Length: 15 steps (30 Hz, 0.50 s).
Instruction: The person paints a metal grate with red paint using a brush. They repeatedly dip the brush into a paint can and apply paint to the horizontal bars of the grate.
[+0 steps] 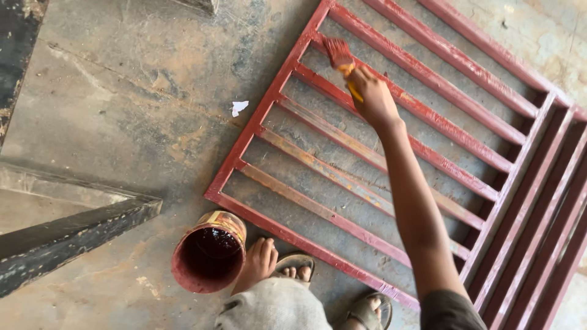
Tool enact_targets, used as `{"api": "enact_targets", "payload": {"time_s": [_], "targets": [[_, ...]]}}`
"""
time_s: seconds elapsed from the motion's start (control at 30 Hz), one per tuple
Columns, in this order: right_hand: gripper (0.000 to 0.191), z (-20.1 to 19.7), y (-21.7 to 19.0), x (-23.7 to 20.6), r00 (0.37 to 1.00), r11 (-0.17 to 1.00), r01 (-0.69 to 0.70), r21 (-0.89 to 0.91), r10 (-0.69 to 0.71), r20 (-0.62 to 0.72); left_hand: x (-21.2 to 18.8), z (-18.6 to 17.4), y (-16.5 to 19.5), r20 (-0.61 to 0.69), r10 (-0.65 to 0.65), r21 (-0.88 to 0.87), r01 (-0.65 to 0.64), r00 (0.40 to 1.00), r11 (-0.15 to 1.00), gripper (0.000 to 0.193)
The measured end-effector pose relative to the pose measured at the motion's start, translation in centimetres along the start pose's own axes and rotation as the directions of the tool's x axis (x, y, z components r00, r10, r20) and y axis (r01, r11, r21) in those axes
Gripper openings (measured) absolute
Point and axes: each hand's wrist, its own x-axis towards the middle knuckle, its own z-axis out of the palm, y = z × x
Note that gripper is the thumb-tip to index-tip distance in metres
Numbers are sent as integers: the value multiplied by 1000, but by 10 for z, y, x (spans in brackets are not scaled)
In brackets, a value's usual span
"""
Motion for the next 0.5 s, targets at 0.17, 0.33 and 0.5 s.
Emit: {"api": "enact_targets", "payload": {"time_s": [0.17,0.33,0.5], "targets": [[12,2,1,-5,991,998,-63,-4,62,-119,-5,-1,6,-6,-81,-53,80,997,995,24],[17,-5,8,-10,999,1000,-12,26,12,32,-4,2,3,26,-35,-45,36,999,998,19],[16,-38,29,-29,998,999,-44,14,45,-47,-6,9,-1,-30,-154,-138,149,988,979,20]]}}
